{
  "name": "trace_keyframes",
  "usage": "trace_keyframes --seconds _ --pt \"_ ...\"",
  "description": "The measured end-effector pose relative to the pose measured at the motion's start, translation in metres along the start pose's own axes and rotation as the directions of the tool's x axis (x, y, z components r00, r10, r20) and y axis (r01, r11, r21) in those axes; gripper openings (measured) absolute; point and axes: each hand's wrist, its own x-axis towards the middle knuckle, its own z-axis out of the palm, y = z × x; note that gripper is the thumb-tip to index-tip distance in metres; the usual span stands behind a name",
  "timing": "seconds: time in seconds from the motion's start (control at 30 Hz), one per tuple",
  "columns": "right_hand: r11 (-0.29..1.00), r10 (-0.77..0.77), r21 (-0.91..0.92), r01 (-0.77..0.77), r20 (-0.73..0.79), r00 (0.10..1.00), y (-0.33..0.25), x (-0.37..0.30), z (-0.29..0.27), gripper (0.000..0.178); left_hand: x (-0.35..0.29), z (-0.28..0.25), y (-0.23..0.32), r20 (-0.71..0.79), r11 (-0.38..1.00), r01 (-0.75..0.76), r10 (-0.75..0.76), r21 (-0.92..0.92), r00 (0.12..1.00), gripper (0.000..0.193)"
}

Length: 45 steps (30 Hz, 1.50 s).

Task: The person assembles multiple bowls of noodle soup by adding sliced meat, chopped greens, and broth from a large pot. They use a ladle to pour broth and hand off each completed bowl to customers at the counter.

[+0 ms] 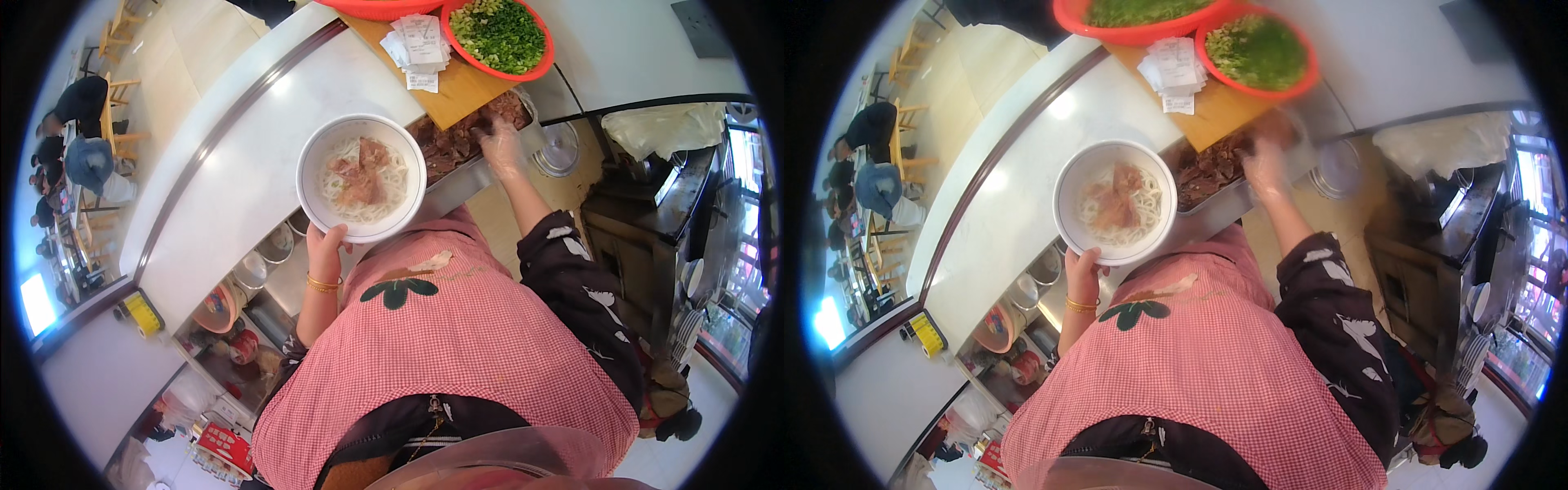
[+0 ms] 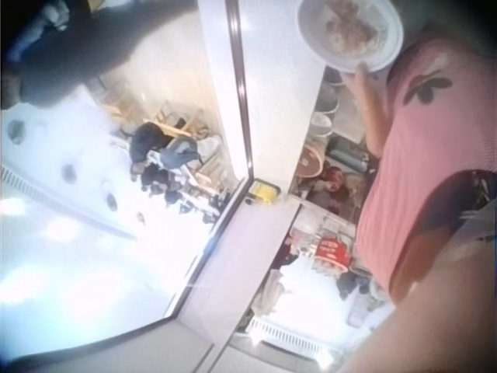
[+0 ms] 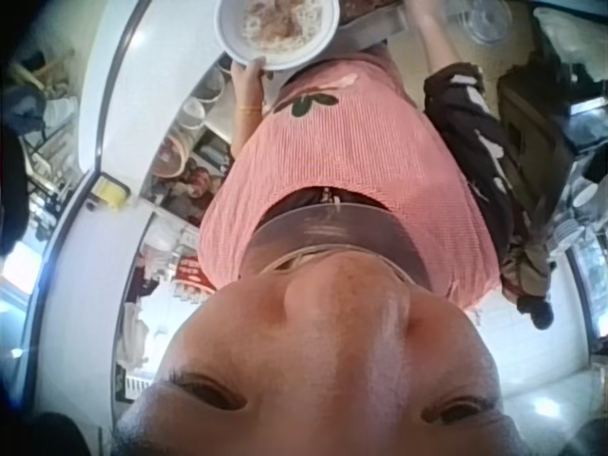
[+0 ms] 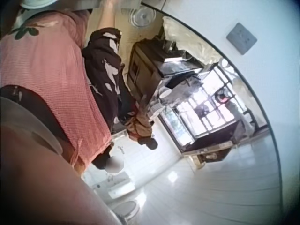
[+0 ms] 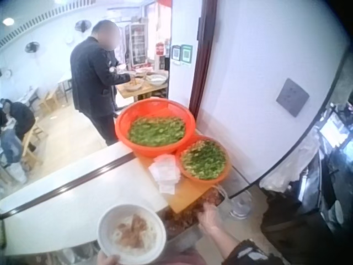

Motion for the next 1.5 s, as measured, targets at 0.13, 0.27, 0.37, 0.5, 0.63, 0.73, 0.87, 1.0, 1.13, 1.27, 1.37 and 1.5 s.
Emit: trace_keyframes --seconds 0.13,0.27,0.37,0.5,0.63,0.73,0.87,1.0,1.13,1.27,1.37,1.5 --pt "0.948 -0.147 -0.309 0.081 -0.197 0.969 0.019 0.01 0.026 0.043 -0.001 0.003 -0.001 0.016 1.0 0.01 -0.01 0.015 1.0 0.038" --pt "0.949 -0.227 -0.263 0.174 -0.184 0.956 0.033 0.019 0.047 0.021 -0.009 0.0 0.001 0.016 1.0 0.031 -0.031 0.003 0.999 0.039" --pt "0.95 -0.255 -0.212 0.227 -0.115 0.96 0.03 0.015 0.039 0.013 -0.008 -0.002 0.003 0.007 0.999 0.04 -0.04 0.001 0.999 0.039" --pt "0.935 -0.327 -0.197 0.296 -0.148 0.934 0.028 0.0 0.021 0.019 -0.005 -0.003 0.005 0.022 1.0 0.006 -0.006 0.017 1.0 0.04" --pt "0.952 -0.223 0.157 0.262 -0.226 0.948 0.044 0.005 0.019 0.012 -0.004 -0.002 0.007 0.043 1.0 0.006 -0.007 0.024 0.999 0.04" --pt "0.871 0.103 0.486 -0.077 -0.027 0.994 0.057 0.014 0.021 0.01 -0.003 0.0 0.007 0.051 1.0 0.016 -0.017 0.014 0.999 0.04" --pt "0.866 0.157 0.488 -0.112 -0.051 0.986 0.06 0.018 0.026 0.011 0.0 0.001 0.005 0.032 0.999 0.041 -0.042 0.013 0.999 0.04" --pt "0.762 0.189 0.616 -0.199 0.082 0.979 0.057 0.016 0.027 0.013 0.002 0.0 0.0 0.044 1.0 0.019 -0.02 0.013 0.999 0.041" --pt "0.865 0.122 0.482 -0.141 0.071 0.99 0.047 0.008 0.019 0.013 0.002 -0.002 0.0 0.033 0.998 0.006 -0.008 0.066 0.999 0.043" --pt "0.852 -0.073 0.52 0.056 0.013 0.997 0.005 -0.023 -0.006 0.007 0.001 -0.001 0.004 0.045 0.997 0.001 -0.005 0.079 0.999 0.05" --pt "0.818 -0.225 0.528 0.228 -0.073 0.972 -0.057 -0.041 -0.024 0.006 0.007 0.002 0.011 0.066 0.995 -0.002 -0.005 0.096 0.998 0.054" --pt "0.738 -0.279 0.645 0.2 0.02 0.96 -0.146 -0.057 -0.027 0.012 0.015 0.005 0.019 0.077 0.993 -0.039 0.03 0.115 0.997 0.049"
